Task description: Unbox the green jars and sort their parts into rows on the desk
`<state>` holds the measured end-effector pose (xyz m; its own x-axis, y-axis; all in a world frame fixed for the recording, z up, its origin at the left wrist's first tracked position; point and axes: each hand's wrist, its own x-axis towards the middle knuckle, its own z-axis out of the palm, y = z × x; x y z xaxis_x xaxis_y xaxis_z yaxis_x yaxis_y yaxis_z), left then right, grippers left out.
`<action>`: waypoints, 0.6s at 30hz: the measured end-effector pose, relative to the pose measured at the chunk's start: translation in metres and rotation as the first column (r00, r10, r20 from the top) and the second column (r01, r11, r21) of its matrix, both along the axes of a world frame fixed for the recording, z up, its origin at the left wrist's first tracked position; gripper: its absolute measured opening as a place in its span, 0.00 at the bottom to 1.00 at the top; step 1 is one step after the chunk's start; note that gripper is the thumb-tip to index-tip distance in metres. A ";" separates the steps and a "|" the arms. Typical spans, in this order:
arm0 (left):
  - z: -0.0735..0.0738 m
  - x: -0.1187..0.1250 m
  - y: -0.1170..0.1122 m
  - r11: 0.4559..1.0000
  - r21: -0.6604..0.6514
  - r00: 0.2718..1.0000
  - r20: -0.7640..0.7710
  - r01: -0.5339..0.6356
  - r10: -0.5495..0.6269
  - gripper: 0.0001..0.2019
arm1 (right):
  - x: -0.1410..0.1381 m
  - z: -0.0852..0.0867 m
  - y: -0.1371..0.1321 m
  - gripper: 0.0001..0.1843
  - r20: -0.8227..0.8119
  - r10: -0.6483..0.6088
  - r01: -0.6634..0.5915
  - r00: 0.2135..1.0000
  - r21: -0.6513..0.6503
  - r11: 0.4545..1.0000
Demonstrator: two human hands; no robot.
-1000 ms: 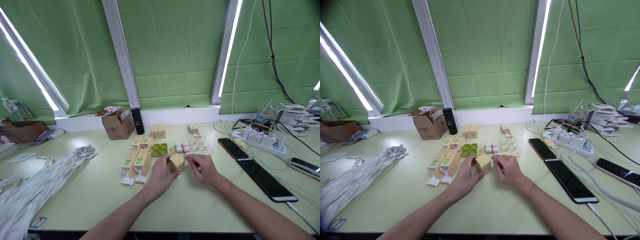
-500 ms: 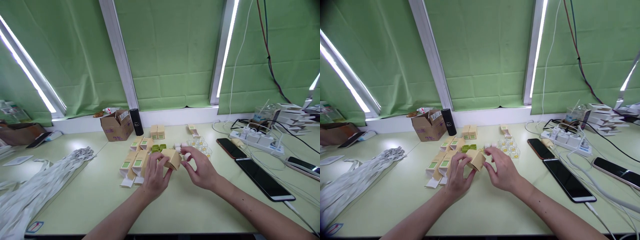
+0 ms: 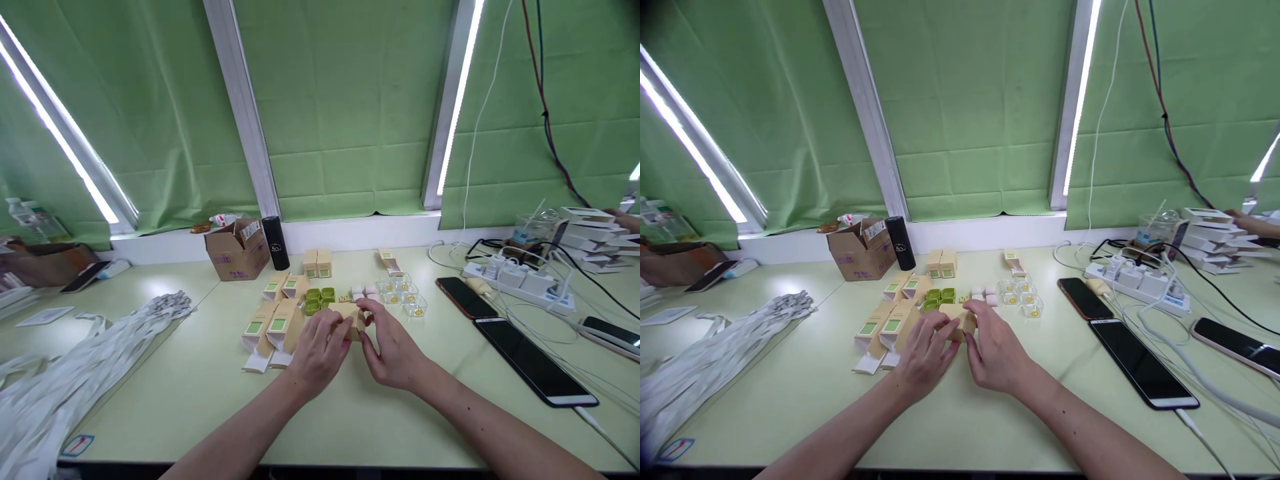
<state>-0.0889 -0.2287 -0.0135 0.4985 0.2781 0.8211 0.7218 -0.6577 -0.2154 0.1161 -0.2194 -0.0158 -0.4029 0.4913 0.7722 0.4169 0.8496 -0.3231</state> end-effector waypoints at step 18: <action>-0.004 0.001 -0.002 0.965 -0.261 0.998 0.054 -0.011 0.026 0.26 | 0.000 -0.014 0.010 0.27 -0.161 -0.054 0.035 0.985 -0.120 0.992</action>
